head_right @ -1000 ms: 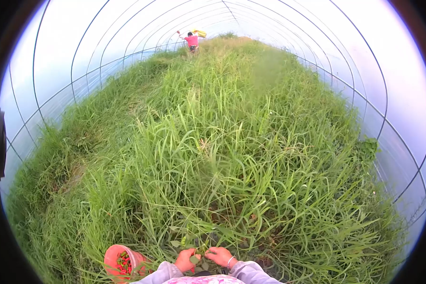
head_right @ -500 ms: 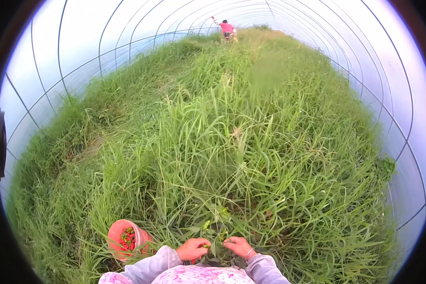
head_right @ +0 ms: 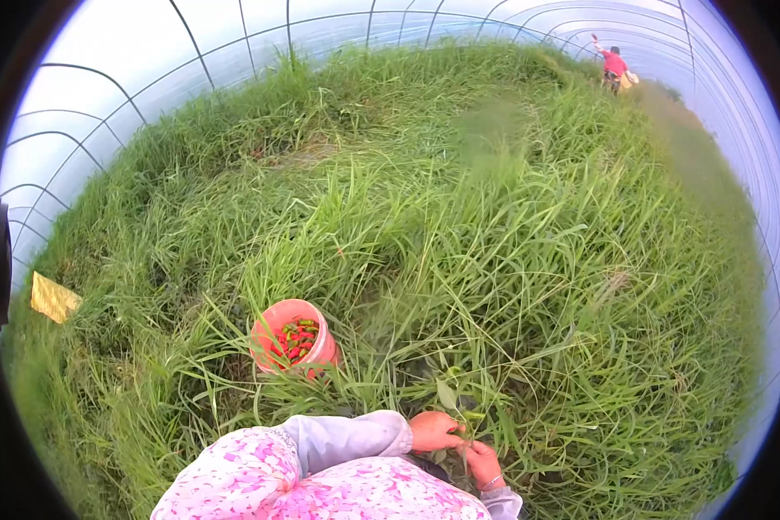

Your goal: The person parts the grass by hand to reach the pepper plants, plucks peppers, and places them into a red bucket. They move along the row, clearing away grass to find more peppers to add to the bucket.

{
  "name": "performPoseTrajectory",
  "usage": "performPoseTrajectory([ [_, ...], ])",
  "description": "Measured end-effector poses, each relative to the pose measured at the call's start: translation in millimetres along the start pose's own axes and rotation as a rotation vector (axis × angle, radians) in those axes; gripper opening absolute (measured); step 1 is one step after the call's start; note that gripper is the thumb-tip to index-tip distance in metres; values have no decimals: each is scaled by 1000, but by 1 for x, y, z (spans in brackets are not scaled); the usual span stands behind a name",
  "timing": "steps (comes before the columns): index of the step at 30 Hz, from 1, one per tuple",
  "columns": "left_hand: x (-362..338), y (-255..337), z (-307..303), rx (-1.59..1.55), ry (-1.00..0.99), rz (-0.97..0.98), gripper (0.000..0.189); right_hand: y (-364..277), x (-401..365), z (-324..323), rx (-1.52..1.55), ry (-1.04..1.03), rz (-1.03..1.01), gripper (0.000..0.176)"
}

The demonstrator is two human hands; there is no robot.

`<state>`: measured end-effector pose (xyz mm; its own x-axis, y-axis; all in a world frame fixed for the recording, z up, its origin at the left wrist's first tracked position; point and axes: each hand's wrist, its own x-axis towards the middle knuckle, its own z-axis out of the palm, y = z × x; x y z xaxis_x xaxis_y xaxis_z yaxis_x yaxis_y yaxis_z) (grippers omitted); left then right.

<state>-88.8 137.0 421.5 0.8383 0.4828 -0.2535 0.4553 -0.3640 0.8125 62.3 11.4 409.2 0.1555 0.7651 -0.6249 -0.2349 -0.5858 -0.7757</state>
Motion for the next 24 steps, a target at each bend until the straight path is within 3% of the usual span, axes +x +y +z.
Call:
performPoseTrajectory([
  [3,-17,17,-27,-255,-133,-139,47,-12,-5,3,7,-43,19,10],
  [7,-17,-1,-30,-145,-145,53,49,-16,2,5,-60,-98,45,10],
  [10,-30,16,-54,-115,-288,-68,51,-17,10,5,-135,-157,68,10],
  [13,-19,-30,4,183,-16,56,45,-24,15,9,-256,-217,89,9],
  [17,-40,11,-48,210,-360,43,52,-25,18,13,-254,-253,50,8],
  [20,-35,-2,-30,294,-185,87,40,-29,15,15,-219,-255,52,8],
  [23,-28,-25,-6,302,153,265,24,-26,16,16,-283,-256,50,8],
  [24,-30,-20,-9,248,82,200,20,-24,16,15,-303,-262,51,8],
])
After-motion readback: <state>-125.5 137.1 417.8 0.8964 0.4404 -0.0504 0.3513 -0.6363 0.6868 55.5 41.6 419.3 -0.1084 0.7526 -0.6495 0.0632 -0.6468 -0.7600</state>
